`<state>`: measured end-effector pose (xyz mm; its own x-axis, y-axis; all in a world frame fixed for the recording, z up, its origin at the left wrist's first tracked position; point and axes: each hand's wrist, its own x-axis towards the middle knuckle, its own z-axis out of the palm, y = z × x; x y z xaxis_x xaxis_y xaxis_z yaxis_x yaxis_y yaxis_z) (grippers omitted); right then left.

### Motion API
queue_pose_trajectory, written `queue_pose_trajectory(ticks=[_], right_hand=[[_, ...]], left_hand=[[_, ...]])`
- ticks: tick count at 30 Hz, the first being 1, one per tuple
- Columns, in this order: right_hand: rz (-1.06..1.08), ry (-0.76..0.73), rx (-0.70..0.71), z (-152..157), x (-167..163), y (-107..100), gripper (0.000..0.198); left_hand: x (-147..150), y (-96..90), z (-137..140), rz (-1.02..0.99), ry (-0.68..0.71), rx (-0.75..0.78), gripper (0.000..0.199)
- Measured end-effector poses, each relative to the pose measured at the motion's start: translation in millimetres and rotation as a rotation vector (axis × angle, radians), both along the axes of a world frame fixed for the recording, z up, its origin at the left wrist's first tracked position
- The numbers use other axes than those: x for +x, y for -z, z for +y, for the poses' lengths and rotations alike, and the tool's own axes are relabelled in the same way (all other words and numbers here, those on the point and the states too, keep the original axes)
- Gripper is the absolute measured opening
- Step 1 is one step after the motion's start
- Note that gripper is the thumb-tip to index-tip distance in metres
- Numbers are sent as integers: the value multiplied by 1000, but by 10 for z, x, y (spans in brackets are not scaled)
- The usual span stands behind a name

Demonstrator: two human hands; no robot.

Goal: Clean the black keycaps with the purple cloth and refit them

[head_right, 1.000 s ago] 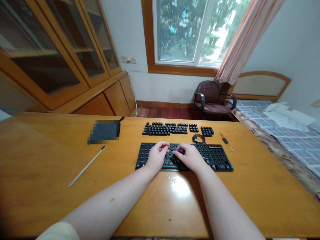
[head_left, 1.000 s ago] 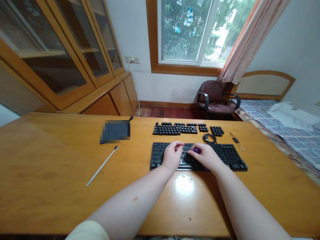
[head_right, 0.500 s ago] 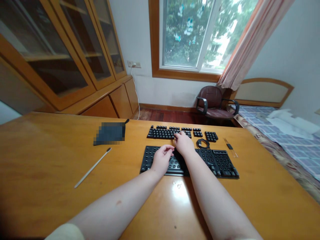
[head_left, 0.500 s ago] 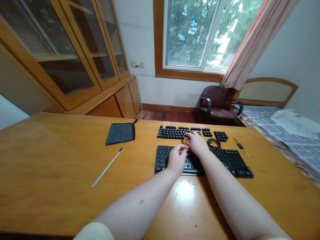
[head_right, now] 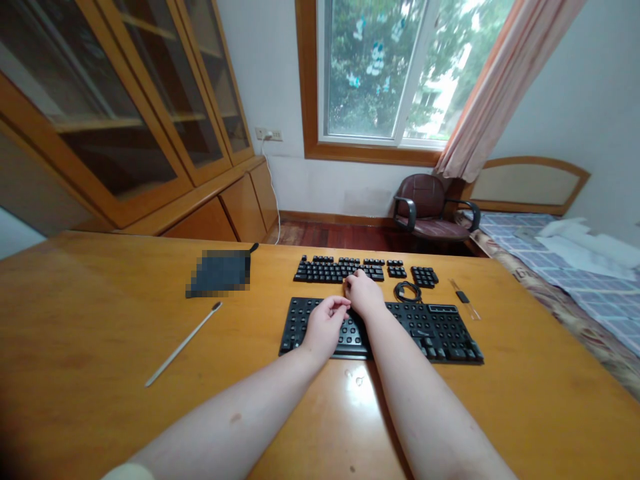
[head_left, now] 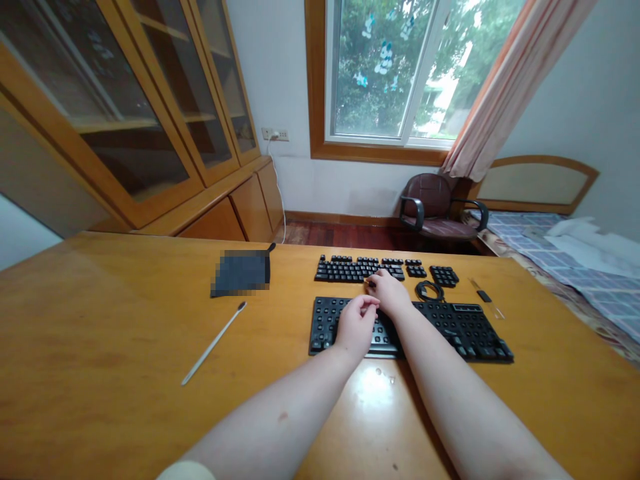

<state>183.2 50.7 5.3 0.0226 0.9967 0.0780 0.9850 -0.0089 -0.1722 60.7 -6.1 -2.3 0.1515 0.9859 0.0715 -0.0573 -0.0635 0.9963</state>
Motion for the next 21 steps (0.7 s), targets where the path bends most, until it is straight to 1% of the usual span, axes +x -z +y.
queue_pose_trajectory(ticks=[3,7,9,11,14,16,17,19,21], right_hand=[[26,5,-5,-8,7,5,24],[76,-6,-50,-13,38,4,22],[122,-8,-42,-9,53,-3,21],[209,-20,35,-18,61,-24,20],[418,-71,271,-120,42,-80,22],[570,-68,415,-275,2,-102,24],[634,-41,448,-376,-24,-99,25],[711,9,447,-596,-77,-60,27],[740,-2,458,-789,-115,5,23]], left_hand=[[-6,17,7,6,3,14,14],[-11,30,11,18,9,19,14],[-9,40,16,12,9,15,14],[-8,52,25,-9,3,5,14],[-19,59,43,-45,-20,-13,17],[-34,54,51,-58,-29,-19,22],[-42,49,51,-62,-25,-16,25],[-53,38,41,-65,-4,9,28],[-56,28,22,-49,39,52,26]])
